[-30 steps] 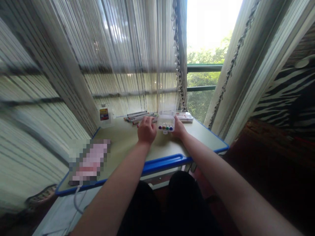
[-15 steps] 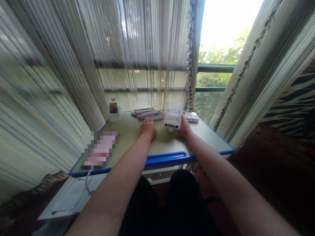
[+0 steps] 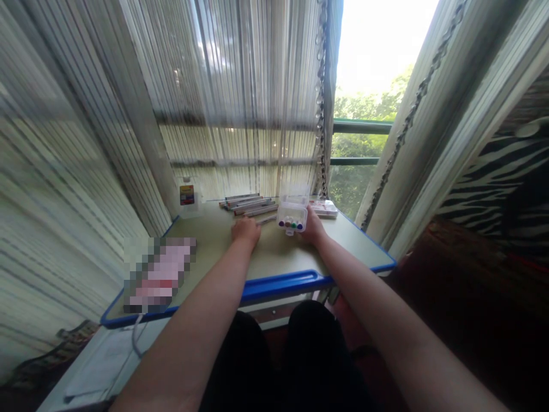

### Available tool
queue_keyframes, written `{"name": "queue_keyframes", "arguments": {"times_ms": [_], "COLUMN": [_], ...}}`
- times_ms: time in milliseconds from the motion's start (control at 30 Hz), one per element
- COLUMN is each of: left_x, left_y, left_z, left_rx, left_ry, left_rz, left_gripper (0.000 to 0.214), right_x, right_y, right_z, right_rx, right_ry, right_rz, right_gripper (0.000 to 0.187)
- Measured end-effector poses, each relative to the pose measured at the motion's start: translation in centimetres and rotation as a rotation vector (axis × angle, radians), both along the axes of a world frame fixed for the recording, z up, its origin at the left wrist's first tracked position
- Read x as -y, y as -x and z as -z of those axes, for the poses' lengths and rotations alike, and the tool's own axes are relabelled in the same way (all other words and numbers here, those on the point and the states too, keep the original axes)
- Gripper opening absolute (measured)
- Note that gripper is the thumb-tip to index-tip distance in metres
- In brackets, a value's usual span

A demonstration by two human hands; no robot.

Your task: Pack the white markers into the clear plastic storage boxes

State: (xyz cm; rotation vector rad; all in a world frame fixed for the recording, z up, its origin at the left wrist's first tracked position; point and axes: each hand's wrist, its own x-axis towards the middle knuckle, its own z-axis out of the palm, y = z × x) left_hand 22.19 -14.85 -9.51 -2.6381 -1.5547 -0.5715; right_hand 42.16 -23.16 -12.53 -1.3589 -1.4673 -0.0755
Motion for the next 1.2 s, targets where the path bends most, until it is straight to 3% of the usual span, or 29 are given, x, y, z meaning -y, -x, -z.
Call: {"name": "queue_keyframes", "arguments": {"times_ms": [167, 433, 567, 800, 1067, 1200], "left_x": [0.6, 3.5, 4.4, 5.3, 5.6, 5.6], "left_y": [-0.4, 0.7, 1.3, 1.9, 1.9, 1.4], "left_z": [-0.6, -2.3, -2.1, -2.4, -2.6, -2.3], "left_rx": [0.099, 0.619, 0.652, 0.561, 0.656, 0.554], "left_ry": [-0.05, -0.582, -0.723, -0.74, -0.762, -0.757], "left_rz": [-0.004, 0.292, 0.373, 0.485, 0.696, 0.665], "left_gripper": [0.031, 0.023, 0.019, 0.026, 0.026, 0.026], "right_x": [0.0, -0.6, -0.9, -0.3, -0.2, -0.1], "right_y": [0.1, -0.1, -0.1, 0.2, 0.2, 0.3], "right_z": [-0.1, 0.2, 0.3, -0.2, -0.1, -0.2], "right_rx": [-0.04, -0.063, -0.062, -0.058, -0.072, -0.069], "right_ry": [-0.049, -0.045, -0.05, -0.053, -0.055, -0.055], "right_rz": [0.045, -0.006, -0.03, 0.009, -0.016, 0.021], "right_gripper": [0.055, 0.058, 0.059, 0.054, 0.053, 0.05]}}
